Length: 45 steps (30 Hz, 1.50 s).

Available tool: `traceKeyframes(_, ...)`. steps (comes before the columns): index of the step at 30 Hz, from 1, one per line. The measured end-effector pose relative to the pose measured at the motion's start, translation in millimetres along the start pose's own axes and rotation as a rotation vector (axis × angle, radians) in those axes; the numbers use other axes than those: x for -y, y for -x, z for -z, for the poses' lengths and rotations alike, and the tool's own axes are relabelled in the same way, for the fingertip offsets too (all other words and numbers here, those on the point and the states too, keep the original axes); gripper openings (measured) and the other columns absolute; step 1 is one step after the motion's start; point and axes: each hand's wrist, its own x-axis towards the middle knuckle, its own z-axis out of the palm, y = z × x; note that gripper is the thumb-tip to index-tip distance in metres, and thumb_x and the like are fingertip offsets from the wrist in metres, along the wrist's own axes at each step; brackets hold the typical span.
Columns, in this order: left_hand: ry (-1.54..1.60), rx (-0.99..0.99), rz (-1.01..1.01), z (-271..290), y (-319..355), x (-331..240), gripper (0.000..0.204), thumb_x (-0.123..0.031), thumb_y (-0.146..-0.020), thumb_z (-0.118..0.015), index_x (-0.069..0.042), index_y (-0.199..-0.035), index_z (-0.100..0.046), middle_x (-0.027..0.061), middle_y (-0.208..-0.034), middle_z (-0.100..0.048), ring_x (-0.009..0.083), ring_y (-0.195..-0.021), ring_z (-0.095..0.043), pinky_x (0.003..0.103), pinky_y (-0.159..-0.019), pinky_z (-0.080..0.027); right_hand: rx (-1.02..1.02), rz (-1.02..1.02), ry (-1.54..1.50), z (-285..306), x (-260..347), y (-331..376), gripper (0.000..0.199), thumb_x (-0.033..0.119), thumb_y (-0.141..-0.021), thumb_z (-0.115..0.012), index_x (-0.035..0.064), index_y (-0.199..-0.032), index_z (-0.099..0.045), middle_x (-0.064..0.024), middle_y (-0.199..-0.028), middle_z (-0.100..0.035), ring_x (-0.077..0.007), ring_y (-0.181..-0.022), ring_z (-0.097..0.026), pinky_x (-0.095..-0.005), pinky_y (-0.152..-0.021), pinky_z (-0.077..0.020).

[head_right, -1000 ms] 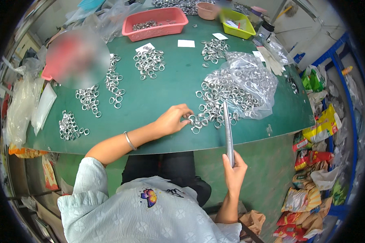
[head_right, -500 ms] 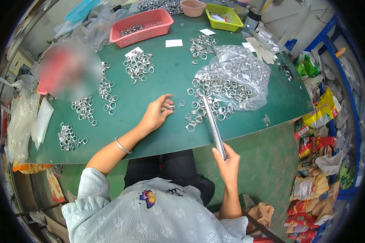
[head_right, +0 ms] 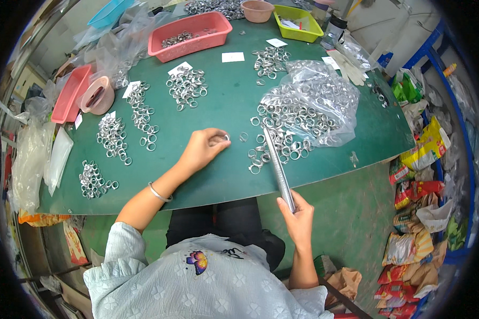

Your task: The person uses a metal file to smooth the edges of small metal rings on a green workbench. After filing, the person picks up clear plastic bags and places the rings inside them, arranging the filled bags on the table.

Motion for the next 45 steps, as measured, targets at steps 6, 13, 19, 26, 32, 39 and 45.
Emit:
traceKeyframes(6, 1.136, 0.063, 0.188, 9, 31, -16, 0.038, -0.01, -0.09, -0.054, 0.008, -0.122, -0.042, 0.0194, -0.113, -0.056, 0.0273, -0.107, -0.056, 0.035, -0.095, -0.047, 0.138, 0.077, 0.044, -12, 10, 11, 0.026, 0.005, -0.076, -0.069, -0.0066, -0.098, -0.062, 0.0006, -0.067, -0.052, -0.0045, -0.059, -0.043, -0.0209, -0.051, -0.036)
traceKeyframes(13, 0.912, -0.01, 0.189, 1, 65, -30, 0.03, -0.017, -0.091, -0.054, 0.006, -0.111, -0.056, 0.0138, -0.099, -0.062, 0.0226, -0.092, -0.064, 0.031, -0.085, -0.052, 0.151, 0.401, 0.372, -15, 28, 15, 0.028, 0.004, -0.07, -0.072, -0.0013, -0.096, -0.063, -0.0094, -0.063, -0.055, -0.0133, -0.052, -0.048, -0.0265, -0.051, -0.0403)
traceKeyframes(19, 0.506, -0.083, -0.023, -2, 77, -42, 0.029, -0.016, -0.092, -0.053, 0.006, -0.109, -0.059, 0.0117, -0.093, -0.064, 0.0153, -0.082, -0.063, 0.026, -0.073, -0.052, 0.155, 0.513, 0.527, -4, 44, 13, 0.029, 0.004, -0.069, -0.072, 0.0033, -0.097, -0.064, -0.0091, -0.059, -0.052, -0.0166, -0.047, -0.049, -0.0278, -0.046, -0.0388)
traceKeyframes(26, 0.43, 0.058, -0.066, 0, 77, -39, 0.03, -0.011, -0.09, -0.056, 0.003, -0.116, -0.056, 0.009, -0.089, -0.065, 0.0099, -0.071, -0.057, 0.024, -0.068, -0.05, 0.212, 0.537, 0.615, 8, 48, 10, 0.03, 0.006, -0.066, -0.075, 0.0042, -0.095, -0.065, -0.0095, -0.06, -0.052, -0.0191, -0.046, -0.048, -0.0294, -0.046, -0.0388)
traceKeyframes(32, 0.654, 0.061, 0.011, -22, 87, -37, 0.042, -0.005, -0.083, -0.063, 0.002, -0.122, -0.049, 0.0072, -0.092, -0.065, 0.0102, -0.077, -0.06, 0.024, -0.069, -0.051, 0.215, 0.53, 0.553, -9, 50, 15, 0.032, 0.006, -0.067, -0.075, 0.0038, -0.097, -0.065, -0.0098, -0.063, -0.055, -0.0193, -0.048, -0.051, -0.0293, -0.047, -0.0406)
traceKeyframes(39, 0.736, 0.072, 0.001, -34, 98, -34, 0.028, 0.0, -0.078, -0.066, 0.004, -0.105, -0.061, 0.009, -0.102, -0.063, 0.0123, -0.082, -0.06, 0.026, -0.073, -0.051, 0.197, 0.504, 0.448, -20, 53, 26, 0.032, 0.005, -0.068, -0.074, 0.0014, -0.098, -0.064, -0.0098, -0.064, -0.057, -0.0195, -0.049, -0.054, -0.0289, -0.047, -0.0427)
traceKeyframes(45, 0.729, 0.111, 0.043, -34, 102, -36, 0.023, 0.004, -0.074, -0.068, 0.004, -0.096, -0.065, 0.0092, -0.1, -0.064, 0.0126, -0.081, -0.06, 0.025, -0.071, -0.052, 0.14, 0.591, 0.575, -29, 51, 35, 0.033, 0.007, -0.068, -0.074, 0.0032, -0.1, -0.064, -0.0082, -0.062, -0.055, -0.0214, -0.046, -0.054, -0.0302, -0.043, -0.0421)
